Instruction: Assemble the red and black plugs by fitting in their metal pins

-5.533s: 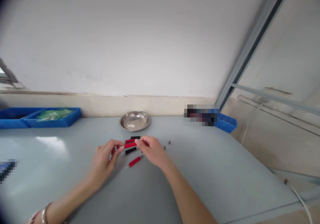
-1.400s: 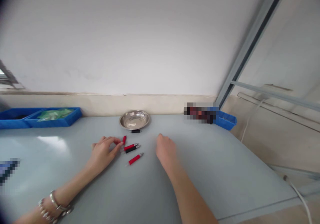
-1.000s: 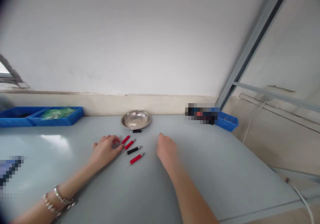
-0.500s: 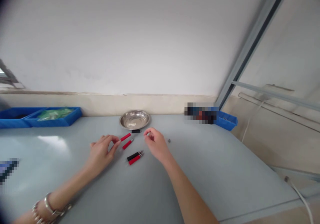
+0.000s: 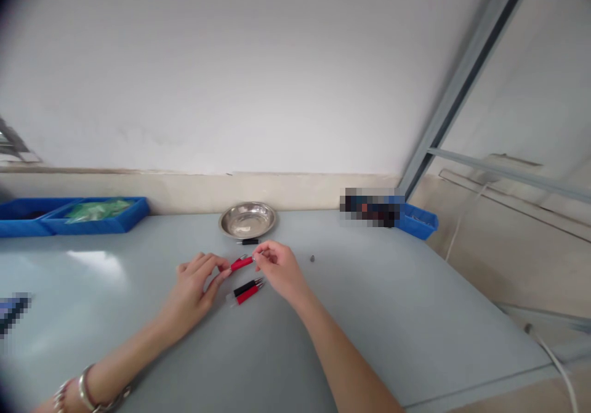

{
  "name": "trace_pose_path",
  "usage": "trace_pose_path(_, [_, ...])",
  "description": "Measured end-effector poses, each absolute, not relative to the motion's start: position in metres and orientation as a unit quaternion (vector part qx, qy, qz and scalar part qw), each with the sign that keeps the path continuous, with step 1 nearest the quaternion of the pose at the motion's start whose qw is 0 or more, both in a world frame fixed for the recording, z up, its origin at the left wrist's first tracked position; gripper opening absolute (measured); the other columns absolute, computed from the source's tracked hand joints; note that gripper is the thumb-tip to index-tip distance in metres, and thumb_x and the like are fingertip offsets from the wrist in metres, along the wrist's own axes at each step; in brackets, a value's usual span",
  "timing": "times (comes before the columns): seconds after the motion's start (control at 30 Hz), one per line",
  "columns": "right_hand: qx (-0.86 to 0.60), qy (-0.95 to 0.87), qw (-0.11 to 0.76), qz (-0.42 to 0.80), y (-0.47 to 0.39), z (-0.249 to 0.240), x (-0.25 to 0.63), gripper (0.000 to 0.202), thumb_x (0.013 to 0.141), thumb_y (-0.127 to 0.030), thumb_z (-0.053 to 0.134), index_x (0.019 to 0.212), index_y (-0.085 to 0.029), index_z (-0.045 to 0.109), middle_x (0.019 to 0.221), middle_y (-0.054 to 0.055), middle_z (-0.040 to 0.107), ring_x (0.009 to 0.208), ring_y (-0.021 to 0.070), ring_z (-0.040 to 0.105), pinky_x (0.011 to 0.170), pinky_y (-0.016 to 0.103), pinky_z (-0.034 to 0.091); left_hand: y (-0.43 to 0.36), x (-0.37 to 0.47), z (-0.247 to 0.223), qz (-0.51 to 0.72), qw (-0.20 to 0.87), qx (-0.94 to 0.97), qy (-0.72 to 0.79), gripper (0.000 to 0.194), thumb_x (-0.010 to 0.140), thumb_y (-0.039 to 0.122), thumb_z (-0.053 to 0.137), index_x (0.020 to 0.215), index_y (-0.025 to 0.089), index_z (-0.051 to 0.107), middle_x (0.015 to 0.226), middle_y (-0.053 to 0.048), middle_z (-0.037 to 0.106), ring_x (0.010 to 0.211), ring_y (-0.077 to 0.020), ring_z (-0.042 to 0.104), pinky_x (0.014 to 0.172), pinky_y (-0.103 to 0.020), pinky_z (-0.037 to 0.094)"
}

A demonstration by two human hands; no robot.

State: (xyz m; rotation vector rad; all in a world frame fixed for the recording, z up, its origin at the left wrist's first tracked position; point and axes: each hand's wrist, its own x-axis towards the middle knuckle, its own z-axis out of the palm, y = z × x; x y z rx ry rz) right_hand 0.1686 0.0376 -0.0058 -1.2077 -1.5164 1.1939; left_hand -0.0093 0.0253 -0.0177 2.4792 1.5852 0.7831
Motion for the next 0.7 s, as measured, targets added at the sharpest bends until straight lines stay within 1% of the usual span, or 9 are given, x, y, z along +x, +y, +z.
trace_pose_path(0.27, [-0.487,-0.589,0.422,0.488,0.0377,-0.0042,0.1691,0.008,0.075,-0.021,0.049,0.076,-0.017,0.055,0.064,-0.001,0.057,0.048,0.0065,0.045,0.047,0.018,0.038,0.0242,-0.0085,-0.0175,0.255,0.046,0.811,0.524,0.023,0.087,0.030,0.032,0.083,0.019,0.053,0.083,-0.004,0.061,0.078,-0.0186,0.049,0.072,-0.035,0.030])
trace_pose_path(0.5, [-0.482,-0.582,0.428,0.496,0.0393,-0.0088,0.1698,0.011,0.074,-0.025,0.052,0.078,-0.016,0.058,0.066,0.000,0.061,0.046,0.0064,0.046,0.048,0.020,0.042,0.0251,-0.0089,-0.0185,0.253,0.048,0.812,0.523,0.024,0.087,0.031,0.032,0.082,0.020,0.052,0.084,-0.003,0.060,0.078,-0.0186,0.050,0.071,-0.034,0.031])
trace_pose_path(0.7, [-0.482,-0.573,0.434,0.500,0.0373,-0.0062,0.1686,0.011,0.068,-0.022,0.059,0.078,-0.017,0.060,0.062,-0.002,0.057,0.049,0.0071,0.048,0.050,0.020,0.043,0.0263,-0.0094,-0.0204,0.259,0.041,0.808,0.527,0.023,0.087,0.031,0.033,0.082,0.020,0.052,0.083,-0.003,0.061,0.078,-0.0188,0.050,0.072,-0.034,0.031])
